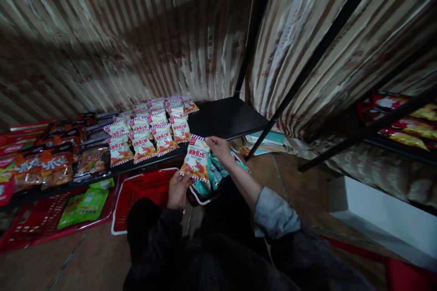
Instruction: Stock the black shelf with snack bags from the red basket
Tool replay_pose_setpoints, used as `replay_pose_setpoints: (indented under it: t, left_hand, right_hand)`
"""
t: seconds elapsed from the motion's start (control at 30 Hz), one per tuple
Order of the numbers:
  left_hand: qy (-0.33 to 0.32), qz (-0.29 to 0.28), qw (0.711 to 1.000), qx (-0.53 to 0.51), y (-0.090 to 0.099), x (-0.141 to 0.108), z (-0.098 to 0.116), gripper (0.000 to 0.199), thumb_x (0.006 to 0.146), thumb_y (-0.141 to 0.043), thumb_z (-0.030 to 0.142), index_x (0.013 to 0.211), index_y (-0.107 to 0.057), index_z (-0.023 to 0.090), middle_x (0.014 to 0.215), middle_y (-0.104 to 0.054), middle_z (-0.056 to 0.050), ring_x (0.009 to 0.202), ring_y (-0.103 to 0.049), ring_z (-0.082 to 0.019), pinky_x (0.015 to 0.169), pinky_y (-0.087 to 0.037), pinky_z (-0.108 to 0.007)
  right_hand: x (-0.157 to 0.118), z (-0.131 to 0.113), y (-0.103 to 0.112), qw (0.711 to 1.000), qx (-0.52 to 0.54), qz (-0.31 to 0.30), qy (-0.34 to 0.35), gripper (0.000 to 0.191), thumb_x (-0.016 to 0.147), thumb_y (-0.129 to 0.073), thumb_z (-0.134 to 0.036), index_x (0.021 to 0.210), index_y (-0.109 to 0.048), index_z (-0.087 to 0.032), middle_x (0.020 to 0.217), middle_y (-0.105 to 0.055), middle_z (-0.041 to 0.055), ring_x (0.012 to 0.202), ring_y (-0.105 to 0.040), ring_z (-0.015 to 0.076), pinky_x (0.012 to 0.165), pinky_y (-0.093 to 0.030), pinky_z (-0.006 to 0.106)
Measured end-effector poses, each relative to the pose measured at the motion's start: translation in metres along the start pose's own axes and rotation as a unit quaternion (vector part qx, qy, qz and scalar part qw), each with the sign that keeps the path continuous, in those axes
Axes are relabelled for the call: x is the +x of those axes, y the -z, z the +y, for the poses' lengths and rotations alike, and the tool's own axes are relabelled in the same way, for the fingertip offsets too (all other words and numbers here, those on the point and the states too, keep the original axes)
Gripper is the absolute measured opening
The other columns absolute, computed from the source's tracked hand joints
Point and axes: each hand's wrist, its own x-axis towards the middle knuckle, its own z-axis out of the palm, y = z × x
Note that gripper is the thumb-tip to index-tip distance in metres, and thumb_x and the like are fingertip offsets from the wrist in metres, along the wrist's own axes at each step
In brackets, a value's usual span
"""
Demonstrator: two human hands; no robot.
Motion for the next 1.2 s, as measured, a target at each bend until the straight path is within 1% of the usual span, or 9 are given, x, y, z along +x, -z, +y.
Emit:
replay_pose_setpoints:
  t: [0.17, 0.3, 0.47, 0.57, 0.67, 0.83, 0.93, 1.03, 1.2]
  left_hand:
    - [-0.005, 0.017, 1.000, 0.017, 0.002, -0.002, 0.000, 0.042, 0.052, -0.082, 0.034, 0.082, -0.061, 0.014, 0.080, -0.068, -0.005, 0.067, -0.063, -0.014, 0.064, -0.054, -0.028]
    - [-0.015, 0.018, 0.999, 0.029, 0.006, -0.003, -0.001, 0.043, 0.051, -0.082, 0.037, 0.079, -0.060, 0.013, 0.074, -0.066, -0.003, 0.063, -0.061, -0.013, 0.061, -0.052, -0.027]
    - [-0.015, 0.022, 0.999, 0.034, 0.008, -0.003, -0.003, 0.046, 0.049, -0.082, 0.039, 0.080, -0.060, 0.013, 0.073, -0.065, -0.003, 0.064, -0.061, -0.013, 0.061, -0.052, -0.028]
    - [0.000, 0.029, 1.000, 0.013, 0.006, -0.004, -0.001, 0.048, 0.049, -0.083, 0.037, 0.083, -0.060, 0.013, 0.078, -0.066, -0.004, 0.066, -0.061, -0.013, 0.061, -0.052, -0.027]
    - [-0.002, 0.040, 0.999, -0.018, 0.001, -0.006, 0.003, 0.046, 0.052, -0.082, 0.034, 0.087, -0.060, 0.013, 0.085, -0.067, -0.005, 0.069, -0.062, -0.013, 0.064, -0.052, -0.026]
    - [-0.027, 0.052, 0.997, -0.042, -0.010, -0.003, 0.006, 0.034, 0.059, -0.079, 0.030, 0.083, -0.059, 0.015, 0.085, -0.067, -0.005, 0.072, -0.064, -0.014, 0.067, -0.053, -0.027]
    - [-0.040, 0.061, 0.996, -0.056, -0.015, -0.001, 0.002, 0.032, 0.061, -0.078, 0.028, 0.084, -0.060, 0.015, 0.084, -0.067, -0.004, 0.072, -0.064, -0.013, 0.069, -0.053, -0.027]
    - [-0.045, 0.071, 0.995, -0.057, -0.018, -0.001, -0.002, 0.032, 0.063, -0.077, 0.028, 0.087, -0.060, 0.016, 0.087, -0.068, -0.005, 0.074, -0.065, -0.014, 0.072, -0.053, -0.028]
    - [-0.032, 0.037, 0.999, -0.003, -0.014, -0.006, 0.003, 0.039, 0.064, -0.075, 0.033, 0.096, -0.062, 0.015, 0.096, -0.068, -0.008, 0.082, -0.066, -0.018, 0.077, -0.051, -0.032]
  right_hand:
    - [0.005, -0.002, 0.003, 0.999, -0.022, -0.011, 0.025, 0.038, 0.071, -0.055, -0.049, 0.073, -0.070, -0.014, 0.062, -0.063, 0.0006, 0.055, -0.051, 0.0127, 0.051, -0.035, 0.022]
    - [0.005, -0.004, 0.004, 0.999, -0.006, -0.021, 0.036, 0.037, 0.071, -0.057, -0.049, 0.075, -0.070, -0.014, 0.066, -0.065, 0.0011, 0.058, -0.053, 0.0133, 0.052, -0.037, 0.022]
    - [0.002, -0.009, 0.000, 0.998, 0.063, -0.032, 0.003, 0.042, 0.069, -0.062, -0.054, 0.079, -0.069, -0.013, 0.069, -0.066, 0.0019, 0.061, -0.056, 0.0142, 0.054, -0.040, 0.023]
    - [-0.001, -0.011, -0.002, 0.990, 0.138, -0.035, -0.022, 0.047, 0.067, -0.065, -0.055, 0.091, -0.067, -0.016, 0.079, -0.068, 0.0023, 0.068, -0.059, 0.0147, 0.061, -0.045, 0.024]
    - [-0.009, -0.009, -0.005, 0.977, 0.198, -0.055, -0.056, 0.051, 0.067, -0.067, -0.057, 0.102, -0.063, -0.020, 0.088, -0.069, 0.0030, 0.075, -0.061, 0.0151, 0.064, -0.047, 0.024]
    - [-0.036, -0.004, -0.008, 0.962, 0.223, -0.122, -0.102, 0.054, 0.067, -0.069, -0.057, 0.109, -0.059, -0.024, 0.100, -0.069, 0.0047, 0.088, -0.064, 0.0196, 0.071, -0.051, 0.027]
    - [-0.050, -0.002, -0.012, 0.953, 0.249, -0.145, -0.094, 0.061, 0.067, -0.072, -0.051, 0.119, -0.054, -0.024, 0.100, -0.069, 0.0049, 0.093, -0.065, 0.0220, 0.081, -0.052, 0.033]
    - [-0.057, -0.002, -0.015, 0.943, 0.275, -0.174, -0.071, 0.066, 0.068, -0.074, -0.043, 0.126, -0.048, -0.025, 0.102, -0.069, 0.0035, 0.097, -0.064, 0.0221, 0.089, -0.050, 0.038]
    - [-0.058, -0.001, -0.013, 0.941, 0.286, -0.169, -0.058, 0.065, 0.066, -0.075, -0.040, 0.125, -0.050, -0.025, 0.104, -0.069, 0.0033, 0.095, -0.065, 0.0221, 0.089, -0.050, 0.039]
